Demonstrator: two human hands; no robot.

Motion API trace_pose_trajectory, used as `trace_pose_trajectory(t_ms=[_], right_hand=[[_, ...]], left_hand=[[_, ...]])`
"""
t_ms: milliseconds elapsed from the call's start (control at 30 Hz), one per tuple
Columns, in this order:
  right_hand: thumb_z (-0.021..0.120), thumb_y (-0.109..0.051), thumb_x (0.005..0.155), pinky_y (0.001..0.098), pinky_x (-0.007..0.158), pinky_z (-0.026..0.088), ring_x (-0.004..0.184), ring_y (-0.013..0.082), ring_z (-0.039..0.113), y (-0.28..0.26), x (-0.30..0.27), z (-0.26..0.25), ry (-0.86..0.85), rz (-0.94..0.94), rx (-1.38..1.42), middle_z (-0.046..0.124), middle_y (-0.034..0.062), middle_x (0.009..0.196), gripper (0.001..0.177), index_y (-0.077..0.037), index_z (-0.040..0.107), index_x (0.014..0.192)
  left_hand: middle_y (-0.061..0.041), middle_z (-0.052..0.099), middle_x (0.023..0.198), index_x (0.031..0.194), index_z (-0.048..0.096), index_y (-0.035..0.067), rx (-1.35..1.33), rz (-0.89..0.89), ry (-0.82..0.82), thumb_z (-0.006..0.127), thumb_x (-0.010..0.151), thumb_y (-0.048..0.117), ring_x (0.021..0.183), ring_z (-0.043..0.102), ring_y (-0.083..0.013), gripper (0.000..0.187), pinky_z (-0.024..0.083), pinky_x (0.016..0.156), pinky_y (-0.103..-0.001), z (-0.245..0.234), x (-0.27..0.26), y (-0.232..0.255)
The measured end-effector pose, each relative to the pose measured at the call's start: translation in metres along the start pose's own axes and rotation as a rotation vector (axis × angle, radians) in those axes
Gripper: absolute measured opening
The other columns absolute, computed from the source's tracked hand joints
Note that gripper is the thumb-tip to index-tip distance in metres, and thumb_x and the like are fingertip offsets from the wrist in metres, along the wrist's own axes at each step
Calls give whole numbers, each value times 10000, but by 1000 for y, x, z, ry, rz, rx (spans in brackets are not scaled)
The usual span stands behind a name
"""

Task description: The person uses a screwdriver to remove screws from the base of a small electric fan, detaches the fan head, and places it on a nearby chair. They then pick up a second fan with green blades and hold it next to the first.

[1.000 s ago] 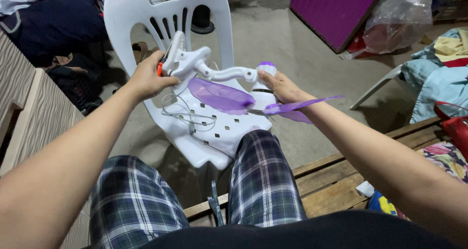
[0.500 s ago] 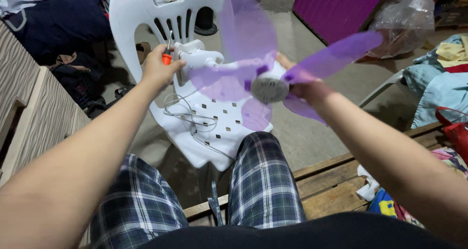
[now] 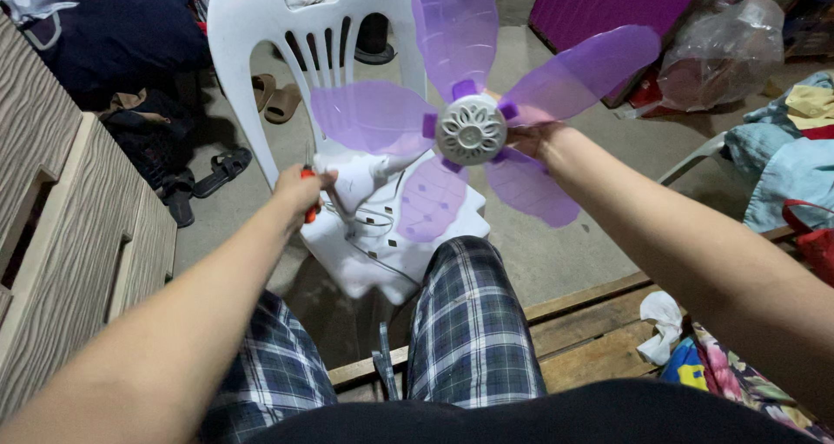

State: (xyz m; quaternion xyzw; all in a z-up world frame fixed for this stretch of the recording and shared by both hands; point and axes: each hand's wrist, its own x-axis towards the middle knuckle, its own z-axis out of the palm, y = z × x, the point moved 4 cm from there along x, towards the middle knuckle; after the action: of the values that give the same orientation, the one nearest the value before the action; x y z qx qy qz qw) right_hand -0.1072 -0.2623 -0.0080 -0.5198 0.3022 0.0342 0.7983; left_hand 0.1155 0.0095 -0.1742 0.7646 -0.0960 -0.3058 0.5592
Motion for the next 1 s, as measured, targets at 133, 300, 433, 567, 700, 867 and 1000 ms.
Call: trace_pose_trajectory(t_ms=[133, 300, 433, 567, 700, 867, 1000], right_hand=[[428, -354, 988, 392, 823, 640, 1111, 331, 658, 10, 17, -5, -52, 35, 27, 554, 282, 1329, 549, 15, 453, 1394], [445, -322, 968, 398, 829, 661, 1144, 351, 635, 16, 24, 2, -131, 0, 51, 502, 314, 1384, 568, 26, 423, 1417], [530, -116, 1051, 244, 900, 608, 1184, 238, 623, 13, 10, 27, -393, -226, -16, 516, 267, 1442, 503, 35, 402, 1514], [532, 63, 1025, 166, 914, 564, 1244, 180, 604, 17, -9, 40, -526, -324, -38, 540, 198, 1456, 527, 57, 380, 1530], [562, 76, 983, 221, 973, 543, 1222, 209, 589, 29, -6, 47, -553, -338, 30, 546, 193, 1460, 628, -15, 348, 1566], [586, -98, 1021, 395, 1148, 463, 1379, 300, 552, 39, 7, 47, -411, -273, 231, 496, 219, 1518, 620, -11, 330, 1578], [617, -472, 896, 599, 1066, 459, 1311, 431, 537, 32, -1, 47, -327, -178, 316, 456, 297, 1481, 798, -102, 315, 1536]], left_hand=[[-85, 575, 588, 829, 640, -33, -84, -13, -4, 755, 920, 211, 407, 490, -169, 284, 377, 365, -368, 11, 14, -44], [-95, 556, 557, 859, 598, -57, -96, 56, 24, 697, 933, 237, 399, 499, -193, 319, 378, 344, -378, 20, 12, -77], [-112, 531, 558, 932, 534, -31, -140, 48, 92, 662, 917, 324, 383, 481, -206, 378, 348, 333, -402, 19, -12, -78], [-120, 568, 612, 947, 530, -35, 48, 67, 193, 766, 858, 440, 412, 505, -188, 537, 388, 352, -385, 17, -39, -64], [-82, 608, 676, 967, 545, -25, 121, 24, 204, 879, 782, 419, 475, 548, -152, 586, 438, 401, -337, 16, -51, -64], [-25, 599, 679, 974, 628, 32, -293, -11, 4, 806, 813, 262, 456, 449, -115, 332, 376, 393, -317, 22, -44, -83], [-27, 539, 658, 941, 559, 42, -359, -226, 96, 849, 835, 236, 461, 438, -121, 365, 376, 392, -328, 23, -39, -105]])
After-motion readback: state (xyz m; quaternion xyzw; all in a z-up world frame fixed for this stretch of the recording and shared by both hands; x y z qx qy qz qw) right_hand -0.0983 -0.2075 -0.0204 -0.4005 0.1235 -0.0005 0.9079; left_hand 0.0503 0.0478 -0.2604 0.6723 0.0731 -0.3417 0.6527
